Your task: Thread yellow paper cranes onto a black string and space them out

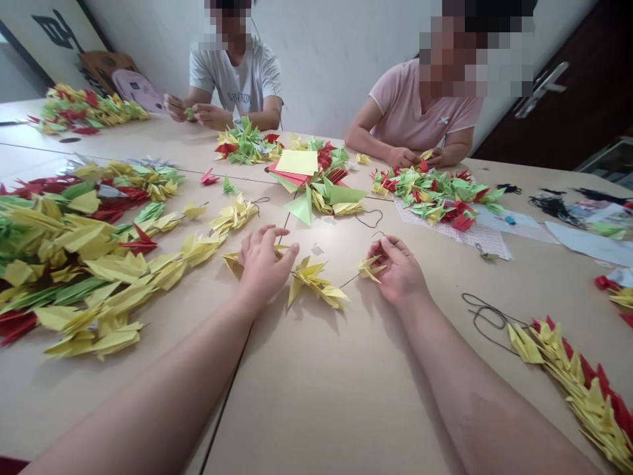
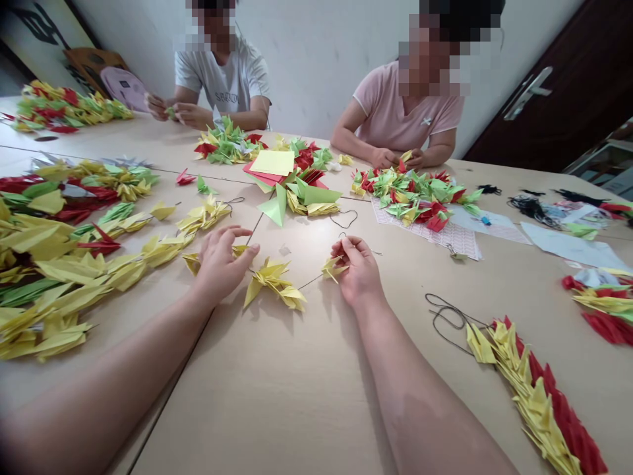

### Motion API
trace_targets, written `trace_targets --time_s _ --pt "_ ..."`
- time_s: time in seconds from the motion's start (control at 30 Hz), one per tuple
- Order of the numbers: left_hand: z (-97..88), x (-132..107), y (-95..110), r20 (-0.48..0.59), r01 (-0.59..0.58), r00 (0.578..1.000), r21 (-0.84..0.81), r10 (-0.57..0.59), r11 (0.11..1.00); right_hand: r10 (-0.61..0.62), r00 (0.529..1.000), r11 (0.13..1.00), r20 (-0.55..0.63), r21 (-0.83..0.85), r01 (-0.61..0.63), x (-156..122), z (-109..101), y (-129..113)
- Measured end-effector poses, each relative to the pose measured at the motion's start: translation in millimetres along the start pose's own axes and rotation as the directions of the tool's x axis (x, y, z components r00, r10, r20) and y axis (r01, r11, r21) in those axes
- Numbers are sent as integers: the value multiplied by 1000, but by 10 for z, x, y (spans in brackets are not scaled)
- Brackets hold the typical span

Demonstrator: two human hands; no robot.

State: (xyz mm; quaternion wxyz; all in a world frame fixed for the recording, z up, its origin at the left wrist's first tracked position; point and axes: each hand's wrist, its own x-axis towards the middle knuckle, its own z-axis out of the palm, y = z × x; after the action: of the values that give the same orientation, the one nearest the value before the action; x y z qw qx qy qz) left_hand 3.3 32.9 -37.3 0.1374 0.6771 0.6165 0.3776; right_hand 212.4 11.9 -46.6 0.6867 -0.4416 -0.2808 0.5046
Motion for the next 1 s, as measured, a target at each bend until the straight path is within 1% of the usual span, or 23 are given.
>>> trace_targets --time_s 0.07,0.1,0.2,0.3,0.43,0.57,0.63,0.87,1.0 --pt "6 -21 9 65 -62 996 31 60 998 5 999 999 -32 34 -4 7 -4 -3" --pt "5 -31 17 75 -83 994 39 80 996 -5 999 999 -34 41 7 9 -4 -3" --pt "-7 -43 36 27 -119 993 44 118 992 -80 995 997 -51 -4 80 11 -6 5" --pt "-20 -41 46 -20 -138 990 30 138 990 -165 979 981 -123 -126 149 18 -14 22" --pt "-30 -49 66 11 -127 992 31 126 991 -209 966 954 -152 -248 167 23 -20 42" --pt "-40 -58 92 50 -74 996 47 72 996 -218 965 934 -148 -318 162 20 -17 51" --pt "-41 -58 98 71 -58 996 52 55 997 -212 967 934 -143 -320 157 19 -15 52" --pt "-34 -52 100 102 -69 993 55 63 996 -223 968 936 -118 -304 178 11 -6 43" --pt "-42 -56 111 159 -70 985 55 61 996 -207 973 944 -103 -283 171 3 -7 40"
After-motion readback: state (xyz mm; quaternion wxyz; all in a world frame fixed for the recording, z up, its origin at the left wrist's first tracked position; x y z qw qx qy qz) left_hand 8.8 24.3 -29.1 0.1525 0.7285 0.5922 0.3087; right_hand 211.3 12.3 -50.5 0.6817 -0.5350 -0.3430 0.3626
